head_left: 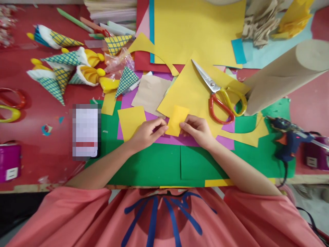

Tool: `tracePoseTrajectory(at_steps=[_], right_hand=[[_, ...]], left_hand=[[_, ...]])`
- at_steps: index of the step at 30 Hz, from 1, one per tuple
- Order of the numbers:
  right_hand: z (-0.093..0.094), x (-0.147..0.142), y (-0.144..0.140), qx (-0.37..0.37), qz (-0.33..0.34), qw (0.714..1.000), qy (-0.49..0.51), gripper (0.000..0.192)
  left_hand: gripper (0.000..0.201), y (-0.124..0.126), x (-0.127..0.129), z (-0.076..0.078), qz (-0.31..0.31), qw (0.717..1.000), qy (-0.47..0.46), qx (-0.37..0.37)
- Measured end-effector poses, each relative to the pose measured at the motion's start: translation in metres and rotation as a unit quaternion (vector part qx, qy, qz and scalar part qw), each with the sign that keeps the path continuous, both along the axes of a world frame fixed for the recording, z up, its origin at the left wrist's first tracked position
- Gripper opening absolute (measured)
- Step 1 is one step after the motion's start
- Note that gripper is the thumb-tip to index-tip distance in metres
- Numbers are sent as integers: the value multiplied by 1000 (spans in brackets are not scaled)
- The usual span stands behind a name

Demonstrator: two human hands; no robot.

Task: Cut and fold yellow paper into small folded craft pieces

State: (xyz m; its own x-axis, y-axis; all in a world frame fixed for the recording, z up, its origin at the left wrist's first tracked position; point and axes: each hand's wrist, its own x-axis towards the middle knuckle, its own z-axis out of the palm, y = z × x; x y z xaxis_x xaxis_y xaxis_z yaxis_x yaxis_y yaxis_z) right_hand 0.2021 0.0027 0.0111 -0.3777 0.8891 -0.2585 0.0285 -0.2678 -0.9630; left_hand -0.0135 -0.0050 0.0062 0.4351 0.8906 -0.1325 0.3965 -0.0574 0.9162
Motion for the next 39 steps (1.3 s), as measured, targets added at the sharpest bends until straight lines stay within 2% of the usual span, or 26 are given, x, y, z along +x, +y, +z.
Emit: tracePoseTrajectory(at_steps=[2,5,7,11,17,21,26,30,34,36,39], right_hand=[[-1,0,0,5,5,1000,0,38],[-2,0,-1,23,27,999,-21,36],[-3,0,-2,43,46,997,-47,36],[-5,1,-2,78,64,992,-70,34],[-4,0,-2,93,65,991,-70,35],[-3,0,-1,104,64,990,-64,35],[1,1,0,73,45,996,-19,35],[2,1,-1,38,21,999,-4,33],[1,1,0,21,-5,1000,6,34],[1,1,0,12,-17,1000,15,34],[0,1,2,3,-28,999,32,35]], left_hand=[[19,0,0,-2,11,999,-43,5],[54,0,1,-5,38,993,-112,18],[61,0,2,-6,39,992,-117,18],[44,-1,1,-6,35,995,-89,24],[52,-1,0,-7,28,993,-112,18],[39,-1,-1,-10,23,991,-133,24],[23,2,-3,-8,30,990,-134,30],[32,3,-5,-5,38,991,-96,80],[25,2,-3,-9,61,993,-75,71],[36,0,0,-12,75,992,-95,48],[64,0,4,-13,87,984,-155,9]])
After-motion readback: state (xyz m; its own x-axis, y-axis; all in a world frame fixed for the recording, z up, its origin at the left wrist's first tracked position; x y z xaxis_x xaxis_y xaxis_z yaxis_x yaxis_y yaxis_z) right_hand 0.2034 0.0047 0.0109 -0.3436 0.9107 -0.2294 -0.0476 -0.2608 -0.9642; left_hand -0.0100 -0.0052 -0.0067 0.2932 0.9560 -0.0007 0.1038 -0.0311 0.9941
